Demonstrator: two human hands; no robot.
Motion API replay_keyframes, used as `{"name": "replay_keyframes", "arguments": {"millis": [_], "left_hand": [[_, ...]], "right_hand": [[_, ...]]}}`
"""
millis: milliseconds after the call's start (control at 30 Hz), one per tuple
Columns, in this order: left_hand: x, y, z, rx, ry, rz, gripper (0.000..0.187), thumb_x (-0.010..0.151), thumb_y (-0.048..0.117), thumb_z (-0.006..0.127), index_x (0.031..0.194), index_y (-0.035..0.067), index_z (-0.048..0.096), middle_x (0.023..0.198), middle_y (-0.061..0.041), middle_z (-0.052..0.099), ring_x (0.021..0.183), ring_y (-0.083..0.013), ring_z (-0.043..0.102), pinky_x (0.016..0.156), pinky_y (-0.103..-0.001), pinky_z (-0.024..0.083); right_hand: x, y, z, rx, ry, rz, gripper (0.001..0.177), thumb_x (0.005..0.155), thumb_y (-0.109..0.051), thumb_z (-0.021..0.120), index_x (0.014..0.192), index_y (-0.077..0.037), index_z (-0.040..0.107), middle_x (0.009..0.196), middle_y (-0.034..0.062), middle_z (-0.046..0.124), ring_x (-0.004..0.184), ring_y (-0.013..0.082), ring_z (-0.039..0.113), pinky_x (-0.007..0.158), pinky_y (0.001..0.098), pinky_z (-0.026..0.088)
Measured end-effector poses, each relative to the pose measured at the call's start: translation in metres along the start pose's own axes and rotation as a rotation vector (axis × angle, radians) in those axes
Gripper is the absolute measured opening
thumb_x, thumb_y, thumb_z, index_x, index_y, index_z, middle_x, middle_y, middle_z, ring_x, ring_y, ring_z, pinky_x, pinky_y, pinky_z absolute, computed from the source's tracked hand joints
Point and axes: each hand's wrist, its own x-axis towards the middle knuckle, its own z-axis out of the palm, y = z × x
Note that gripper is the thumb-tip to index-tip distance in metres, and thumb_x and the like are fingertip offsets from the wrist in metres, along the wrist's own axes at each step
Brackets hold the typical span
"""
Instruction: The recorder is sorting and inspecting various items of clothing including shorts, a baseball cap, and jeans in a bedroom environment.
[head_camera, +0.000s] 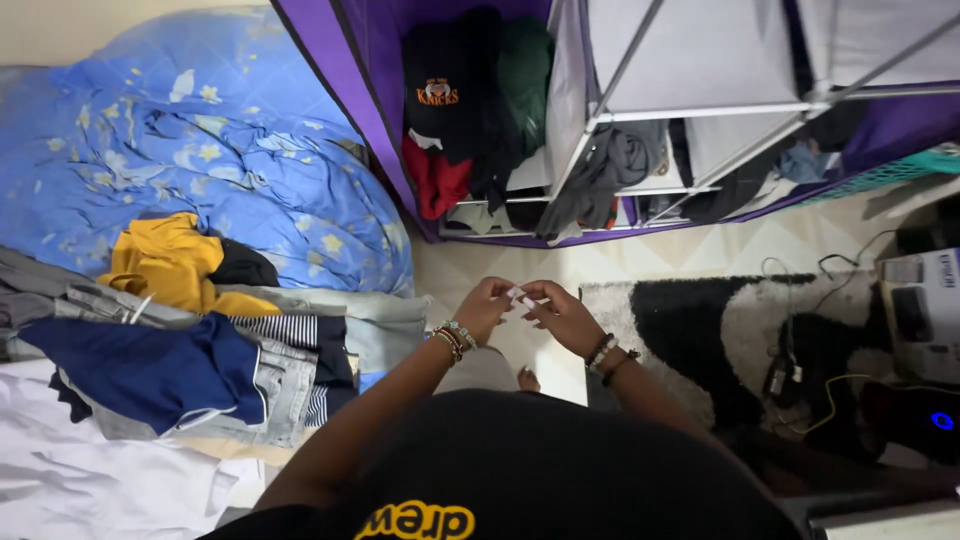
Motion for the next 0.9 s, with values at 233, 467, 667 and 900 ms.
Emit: {"name": "replay_keyframes", "arguments": {"millis": [233, 467, 667, 900], "left_hand": [[0.201, -0.079, -0.088, 0.097, 0.084, -0.007, 0.05, 0.088, 0.031, 0.068, 0.124, 0.001, 0.052, 0.108, -0.013, 0.066, 0.097, -0.0294, 0.071, 0.079, -0.043, 0.059], [0.425, 0.017, -0.208, 0.908, 0.577, 0.221, 0.081, 0.087, 0.039, 0.077, 0.148, 0.006, 0.034, 0.148, -0.024, 0.042, 0.132, -0.0438, 0.047, 0.106, -0.05, 0.045], [0.427, 0.179, -0.238, 1.337, 0.66, 0.139, 0.117, 0.072, 0.042, 0.085, 0.16, 0.022, 0.011, 0.166, -0.008, 0.023, 0.151, -0.036, 0.028, 0.112, -0.063, 0.025], [0.463, 0.066, -0.244, 1.523, 0.207, -0.095, 0.022, 0.097, 0.016, 0.065, 0.115, 0.006, 0.074, 0.114, -0.017, 0.076, 0.101, -0.0322, 0.076, 0.084, -0.047, 0.06]], "right_hand": [[0.102, 0.055, -0.008, 0.094, -0.027, -0.038, 0.048, 0.093, -0.011, 0.059, 0.141, -0.011, 0.051, 0.129, 0.0083, 0.062, 0.102, 0.0185, 0.068, 0.087, 0.0327, 0.057], [0.14, 0.058, -0.006, 0.1, 0.053, -0.006, 0.037, 0.099, -0.015, 0.057, 0.135, -0.009, 0.054, 0.128, 0.0088, 0.068, 0.102, 0.0177, 0.069, 0.088, 0.0338, 0.058], [0.134, 0.075, -0.011, 0.109, 0.081, 0.133, 0.045, 0.103, -0.038, 0.043, 0.138, -0.012, 0.053, 0.131, 0.0062, 0.069, 0.113, 0.0184, 0.072, 0.092, 0.0362, 0.058], [0.14, 0.066, -0.016, 0.111, 0.089, 0.18, 0.045, 0.102, -0.039, 0.043, 0.139, -0.014, 0.052, 0.131, 0.0051, 0.071, 0.114, 0.0207, 0.071, 0.093, 0.0356, 0.058]]}}
